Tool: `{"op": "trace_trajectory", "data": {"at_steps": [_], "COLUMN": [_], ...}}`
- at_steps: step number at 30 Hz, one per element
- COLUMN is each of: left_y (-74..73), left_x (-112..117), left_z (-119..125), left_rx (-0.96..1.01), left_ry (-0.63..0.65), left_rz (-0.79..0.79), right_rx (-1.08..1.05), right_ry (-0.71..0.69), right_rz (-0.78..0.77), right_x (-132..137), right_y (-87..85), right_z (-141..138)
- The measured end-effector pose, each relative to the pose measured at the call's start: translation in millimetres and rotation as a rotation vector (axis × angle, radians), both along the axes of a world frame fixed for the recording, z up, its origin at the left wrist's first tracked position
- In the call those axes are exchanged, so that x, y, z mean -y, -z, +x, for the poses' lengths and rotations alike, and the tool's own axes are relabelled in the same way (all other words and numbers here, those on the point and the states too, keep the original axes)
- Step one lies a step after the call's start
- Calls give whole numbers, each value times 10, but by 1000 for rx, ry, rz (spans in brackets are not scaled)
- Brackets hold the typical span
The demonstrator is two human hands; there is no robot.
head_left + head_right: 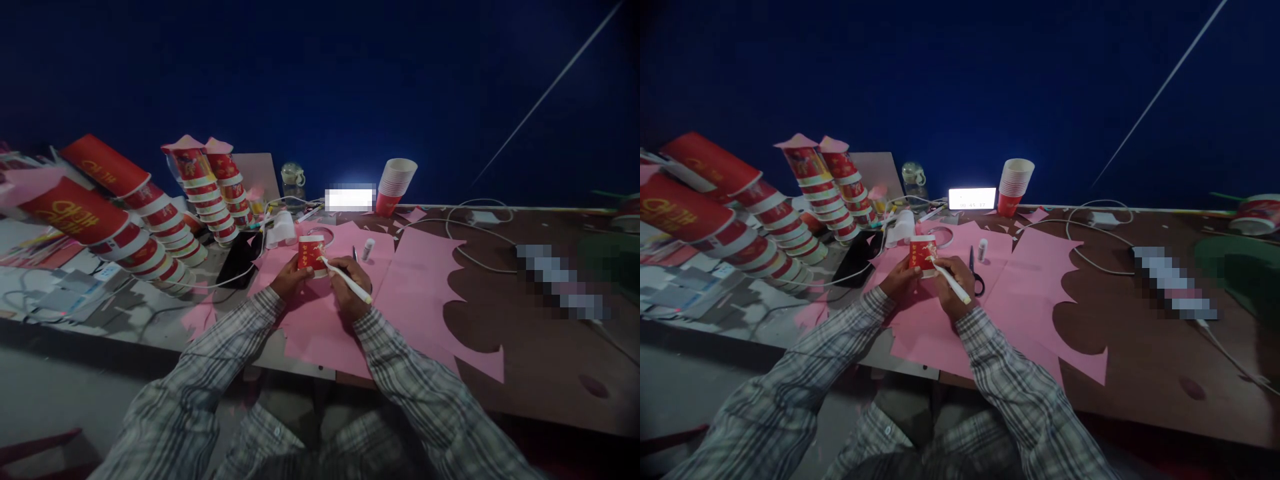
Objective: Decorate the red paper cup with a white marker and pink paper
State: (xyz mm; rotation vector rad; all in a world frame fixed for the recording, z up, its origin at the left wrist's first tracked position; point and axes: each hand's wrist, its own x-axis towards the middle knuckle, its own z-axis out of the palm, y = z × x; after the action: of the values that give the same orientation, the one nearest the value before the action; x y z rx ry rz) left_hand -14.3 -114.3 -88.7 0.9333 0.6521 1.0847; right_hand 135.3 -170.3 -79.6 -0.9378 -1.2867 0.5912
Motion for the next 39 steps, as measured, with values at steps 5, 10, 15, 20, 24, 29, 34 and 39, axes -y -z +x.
{"op": "trace_trajectory", "data": {"at_steps": [5,10,15,20,24,29,34,39], "left_y": [-16,-15,-34,-4,55,23,-46,-60], "left_x": [17,16,7,12,-4,-3,25,32], "left_z": [20,25,-17,-10,-5,5,20,19], "left_rx": [19,39,14,19,4,34,66,77], "left_ry": [16,0,26,30,58,28,17,25], "left_rz": [18,21,-18,27,52,14,-35,-65], "right_rx": [-31,-22,-3,-14,15,-13,-23,-16], "right_ry": [0,69,162,122,96,73,58,57], "right_rz": [22,13,9,-9,4,-28,-29,-22], "right_x": [-12,-2,-11,8,36,32,25,29], "right_y": [13,-27,-54,-38,-48,-38,-11,-1], "right_z": [1,-9,5,-24,-27,-18,-17,-9]}}
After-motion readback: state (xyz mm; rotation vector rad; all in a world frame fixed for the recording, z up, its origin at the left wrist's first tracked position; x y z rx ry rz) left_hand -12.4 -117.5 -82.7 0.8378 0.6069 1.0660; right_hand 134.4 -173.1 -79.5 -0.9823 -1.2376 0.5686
